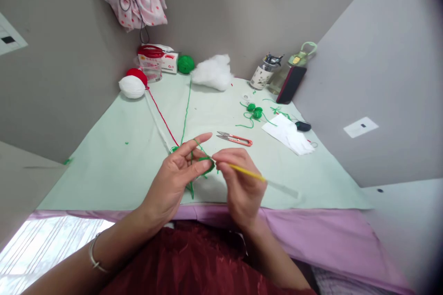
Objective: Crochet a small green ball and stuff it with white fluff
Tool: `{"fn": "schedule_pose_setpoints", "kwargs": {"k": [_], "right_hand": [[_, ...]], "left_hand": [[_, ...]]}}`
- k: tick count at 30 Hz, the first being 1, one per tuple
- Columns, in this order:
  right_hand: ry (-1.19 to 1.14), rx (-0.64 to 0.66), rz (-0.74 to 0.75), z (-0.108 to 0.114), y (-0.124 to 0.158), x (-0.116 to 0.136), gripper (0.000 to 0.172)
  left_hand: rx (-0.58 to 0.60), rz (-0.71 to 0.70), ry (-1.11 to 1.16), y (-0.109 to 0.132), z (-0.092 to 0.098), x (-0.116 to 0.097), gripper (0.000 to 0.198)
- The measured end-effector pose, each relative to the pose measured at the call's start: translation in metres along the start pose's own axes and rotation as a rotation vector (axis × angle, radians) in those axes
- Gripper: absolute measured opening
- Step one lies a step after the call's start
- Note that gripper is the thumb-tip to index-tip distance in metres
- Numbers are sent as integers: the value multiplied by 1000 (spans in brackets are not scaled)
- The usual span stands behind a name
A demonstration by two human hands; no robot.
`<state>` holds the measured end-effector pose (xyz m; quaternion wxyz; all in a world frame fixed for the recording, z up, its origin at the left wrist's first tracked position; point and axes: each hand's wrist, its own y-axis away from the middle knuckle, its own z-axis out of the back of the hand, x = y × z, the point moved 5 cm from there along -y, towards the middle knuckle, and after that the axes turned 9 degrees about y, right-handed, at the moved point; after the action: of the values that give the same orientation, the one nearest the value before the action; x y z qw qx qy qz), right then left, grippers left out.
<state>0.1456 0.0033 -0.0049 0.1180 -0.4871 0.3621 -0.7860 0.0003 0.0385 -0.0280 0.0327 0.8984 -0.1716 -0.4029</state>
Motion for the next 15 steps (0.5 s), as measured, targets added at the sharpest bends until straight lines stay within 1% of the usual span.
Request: {"fn": "schedule_pose_setpoints", "kwargs": {"k": [2, 3, 4, 5, 7, 9, 11, 13, 15], "right_hand": [[66, -23, 92, 1, 1, 5, 22], [49, -52, 86, 3, 1, 5, 23], [-6, -90, 39, 7, 0, 2, 22], [-87, -126, -36, 10, -2, -2, 21], [-261, -150, -178, 14, -5, -9, 20], [-369, -100, -235, 12, -8, -11, 18], [-366, -42, -243, 8, -8, -10, 16], [-304, -44, -231, 8, -6, -9, 16], [-249, -45, -203, 8, -4, -7, 16]], "left_hand": [[24, 74, 12, 0, 0, 3, 48], [40, 127, 32, 0, 0, 4, 47], [47, 165, 53, -1, 1, 4, 46], [43, 173, 72, -2, 3, 3, 46], [21, 131, 82, -4, 5, -3, 48], [20, 91, 47, -3, 4, -6, 43], [37, 65, -4, -1, 0, -6, 30], [42, 38, -38, 1, -3, -5, 21], [37, 19, -54, 2, -4, -4, 18]]}}
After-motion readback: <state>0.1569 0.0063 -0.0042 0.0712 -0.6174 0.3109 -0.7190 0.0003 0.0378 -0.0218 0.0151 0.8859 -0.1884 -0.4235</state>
